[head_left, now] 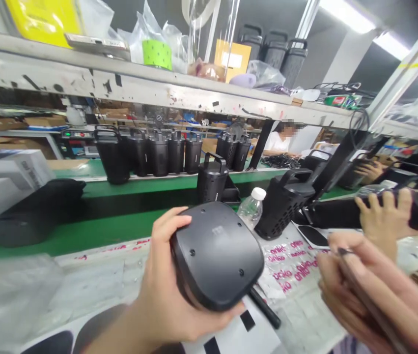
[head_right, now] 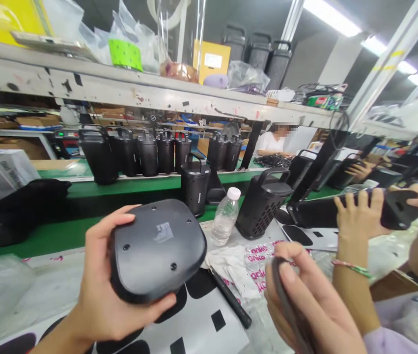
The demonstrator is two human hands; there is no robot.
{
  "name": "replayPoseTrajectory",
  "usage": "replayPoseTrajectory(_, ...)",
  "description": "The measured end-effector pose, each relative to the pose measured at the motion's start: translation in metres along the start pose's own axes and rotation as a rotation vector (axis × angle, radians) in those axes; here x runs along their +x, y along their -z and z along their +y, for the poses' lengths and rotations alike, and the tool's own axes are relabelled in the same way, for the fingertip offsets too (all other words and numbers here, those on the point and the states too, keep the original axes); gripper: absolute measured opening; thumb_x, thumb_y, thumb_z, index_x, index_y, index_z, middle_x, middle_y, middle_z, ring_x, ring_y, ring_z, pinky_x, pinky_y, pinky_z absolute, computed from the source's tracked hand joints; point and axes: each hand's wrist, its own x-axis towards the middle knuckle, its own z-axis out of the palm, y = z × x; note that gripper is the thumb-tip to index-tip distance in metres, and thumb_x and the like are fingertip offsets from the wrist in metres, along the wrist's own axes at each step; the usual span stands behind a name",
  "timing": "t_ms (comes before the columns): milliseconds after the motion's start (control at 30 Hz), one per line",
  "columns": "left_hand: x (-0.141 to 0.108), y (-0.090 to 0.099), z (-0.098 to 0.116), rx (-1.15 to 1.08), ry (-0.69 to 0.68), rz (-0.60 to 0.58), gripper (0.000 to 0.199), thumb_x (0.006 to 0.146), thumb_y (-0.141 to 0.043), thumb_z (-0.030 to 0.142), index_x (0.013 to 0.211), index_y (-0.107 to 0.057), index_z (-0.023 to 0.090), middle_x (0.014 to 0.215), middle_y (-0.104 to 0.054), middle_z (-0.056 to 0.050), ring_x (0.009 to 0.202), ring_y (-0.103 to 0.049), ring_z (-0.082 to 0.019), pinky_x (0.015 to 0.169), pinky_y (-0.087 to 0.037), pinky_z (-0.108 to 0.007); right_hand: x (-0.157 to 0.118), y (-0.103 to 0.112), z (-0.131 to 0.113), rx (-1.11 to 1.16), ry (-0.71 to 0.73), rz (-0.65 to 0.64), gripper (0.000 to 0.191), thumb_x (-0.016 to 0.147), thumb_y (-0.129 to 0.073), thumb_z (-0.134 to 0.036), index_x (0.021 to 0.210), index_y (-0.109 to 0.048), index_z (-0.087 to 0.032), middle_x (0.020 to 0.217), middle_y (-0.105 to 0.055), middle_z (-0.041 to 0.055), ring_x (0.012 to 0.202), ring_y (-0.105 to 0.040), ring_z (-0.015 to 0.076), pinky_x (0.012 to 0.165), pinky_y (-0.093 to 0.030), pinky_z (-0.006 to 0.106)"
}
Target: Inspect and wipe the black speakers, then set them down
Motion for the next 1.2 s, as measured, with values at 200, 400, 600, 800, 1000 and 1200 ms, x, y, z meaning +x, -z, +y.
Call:
replayPoseTrajectory(200,-0.016,-0.003,-0.002,-0.001,-0.105,-0.022,0.112,0.071,-0.074,0.059,0.152,-0.020,0.003,0.139,-0.041,-0.025,0.127,-0.052,-0.035,0.100,-0.053,-0.045,0.011,-0.092,-0.047,-0.475,0.198,-0.142,0.039,0.082,-0.074,-0.055,0.093,-0.048,-0.028,0.057,-0.058,-0.0050,0.040,-0.049,0.0111,0.034,-0.042,0.016)
replayPoseTrajectory(400,-0.028,-0.016,0.001,-0.047,0.008,0.059,0.134,0.059,-0.086,0.057,0.160,-0.009,0.016,0.143,-0.045,-0.026,0.121,-0.058,-0.046,0.090,-0.057,-0.058,0.031,-0.107,-0.037,-0.674,0.265,-0.257,0.034,0.084,-0.070,-0.053,0.096,-0.050,-0.029,0.070,-0.067,-0.0030,0.051,-0.059,0.0135,0.038,-0.046,0.017)
replayPoseTrajectory(600,-0.023,-0.035,0.017,-0.077,0.131,0.253,0.130,0.055,-0.088,0.063,0.158,-0.020,0.021,0.138,-0.052,-0.022,0.120,-0.060,-0.042,0.090,-0.056,-0.054,0.034,-0.107,-0.037,-0.774,0.379,-0.063,0.040,0.075,-0.074,-0.056,0.093,-0.057,-0.025,0.064,-0.060,-0.0024,0.051,-0.059,0.0158,0.037,-0.045,0.021)
replayPoseTrajectory(800,-0.026,-0.023,0.010,-0.044,0.040,0.112,0.132,0.063,-0.077,0.074,0.160,-0.009,0.015,0.142,-0.047,-0.025,0.126,-0.056,-0.043,0.097,-0.053,-0.054,0.035,-0.108,-0.038,-0.826,0.386,-0.061,0.041,0.075,-0.074,-0.056,0.095,-0.057,-0.025,0.064,-0.061,-0.0026,0.049,-0.058,0.0148,0.037,-0.044,0.020)
replayPoseTrajectory(1000,-0.027,-0.017,0.010,-0.003,0.006,0.058,0.118,0.077,-0.056,0.081,0.160,-0.004,0.017,0.142,-0.045,-0.023,0.128,-0.054,-0.040,0.097,-0.053,-0.054,0.031,-0.104,-0.038,-0.807,0.269,-0.240,0.036,0.086,-0.066,-0.055,0.099,-0.049,-0.027,0.068,-0.067,-0.0025,0.047,-0.056,0.0125,0.036,-0.043,0.016)
replayPoseTrajectory(1200,-0.025,-0.020,0.015,-0.031,0.077,0.090,0.112,0.077,-0.054,0.082,0.160,-0.009,0.020,0.141,-0.047,-0.022,0.127,-0.056,-0.041,0.095,-0.054,-0.057,0.032,-0.102,-0.038,-0.756,0.224,-0.253,0.038,0.084,-0.070,-0.056,0.100,-0.047,-0.031,0.069,-0.066,-0.0054,0.051,-0.055,0.0121,0.039,-0.044,0.014)
